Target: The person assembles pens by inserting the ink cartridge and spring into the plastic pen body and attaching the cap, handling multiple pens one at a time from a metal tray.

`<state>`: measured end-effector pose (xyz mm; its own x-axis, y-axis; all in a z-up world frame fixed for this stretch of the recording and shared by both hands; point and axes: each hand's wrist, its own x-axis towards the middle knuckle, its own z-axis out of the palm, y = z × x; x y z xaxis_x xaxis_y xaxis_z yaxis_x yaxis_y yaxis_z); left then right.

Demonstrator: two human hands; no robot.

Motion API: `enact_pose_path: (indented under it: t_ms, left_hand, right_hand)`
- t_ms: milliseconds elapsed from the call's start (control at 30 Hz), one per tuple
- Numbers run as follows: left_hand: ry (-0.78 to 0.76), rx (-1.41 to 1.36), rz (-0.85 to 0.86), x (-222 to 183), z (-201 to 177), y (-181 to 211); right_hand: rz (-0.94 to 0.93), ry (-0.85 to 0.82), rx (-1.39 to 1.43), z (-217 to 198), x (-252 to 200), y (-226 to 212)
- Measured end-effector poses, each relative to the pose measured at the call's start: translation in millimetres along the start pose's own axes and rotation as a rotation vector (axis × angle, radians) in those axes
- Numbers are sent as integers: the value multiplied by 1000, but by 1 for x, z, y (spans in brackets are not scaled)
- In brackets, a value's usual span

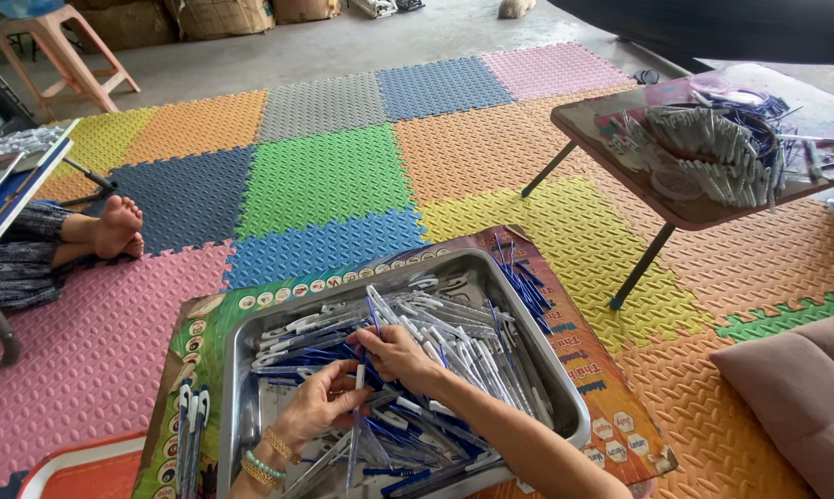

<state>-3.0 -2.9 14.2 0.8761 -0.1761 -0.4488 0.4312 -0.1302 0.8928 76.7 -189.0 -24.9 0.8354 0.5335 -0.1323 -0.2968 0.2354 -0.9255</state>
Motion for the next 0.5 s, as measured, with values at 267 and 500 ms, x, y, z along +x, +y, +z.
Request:
enact_pose_path:
  t_ms: [267,500]
  left_hand:
    - [-23,-59,-18,-3,4,2]
    - [-55,-102,-7,3,-3,-7]
  right_hand:
    - [2,33,-3,-2,-3,1]
    - [23,14,-50,0,-2,6]
